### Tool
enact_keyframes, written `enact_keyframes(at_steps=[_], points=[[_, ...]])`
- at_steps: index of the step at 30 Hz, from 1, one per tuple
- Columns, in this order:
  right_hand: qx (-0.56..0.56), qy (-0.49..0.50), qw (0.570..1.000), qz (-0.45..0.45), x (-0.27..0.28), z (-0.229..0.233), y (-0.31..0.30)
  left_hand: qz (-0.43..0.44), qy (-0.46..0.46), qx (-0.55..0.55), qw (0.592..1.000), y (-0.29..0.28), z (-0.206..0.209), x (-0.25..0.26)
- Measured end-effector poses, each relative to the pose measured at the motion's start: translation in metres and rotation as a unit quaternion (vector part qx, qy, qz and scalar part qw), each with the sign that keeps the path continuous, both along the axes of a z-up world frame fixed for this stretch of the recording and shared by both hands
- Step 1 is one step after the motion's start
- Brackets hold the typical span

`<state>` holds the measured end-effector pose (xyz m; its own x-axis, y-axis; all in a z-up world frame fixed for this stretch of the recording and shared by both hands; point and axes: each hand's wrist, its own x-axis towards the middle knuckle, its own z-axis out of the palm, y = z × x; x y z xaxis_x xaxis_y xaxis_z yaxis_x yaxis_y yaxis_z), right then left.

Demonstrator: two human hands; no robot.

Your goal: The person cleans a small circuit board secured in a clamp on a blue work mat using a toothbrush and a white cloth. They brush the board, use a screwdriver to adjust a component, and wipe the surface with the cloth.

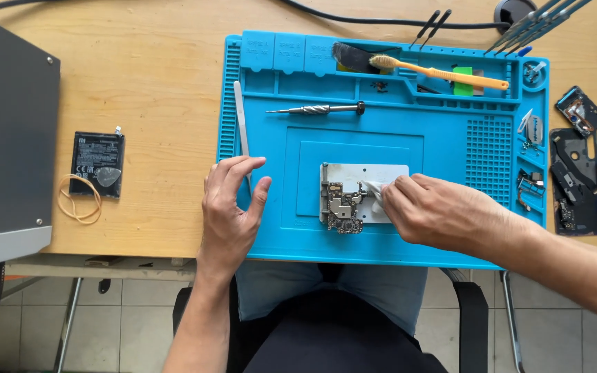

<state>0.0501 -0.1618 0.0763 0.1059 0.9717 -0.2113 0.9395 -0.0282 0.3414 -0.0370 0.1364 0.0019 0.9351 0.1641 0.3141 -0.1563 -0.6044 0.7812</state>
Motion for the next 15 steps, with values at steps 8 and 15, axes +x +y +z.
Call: enact_keyframes(at_steps=[8, 15], points=[[-0.133, -0.057, 0.986, 0.086, 0.015, -0.024, -0.010, -0.037, -0.006, 0.058, 0.998, 0.000, 0.000, -0.001], [-0.127, -0.047, 0.989, 0.058, 0.014, -0.024, -0.008, -0.063, -0.012, 0.056, 0.996, 0.003, 0.003, 0.000]])
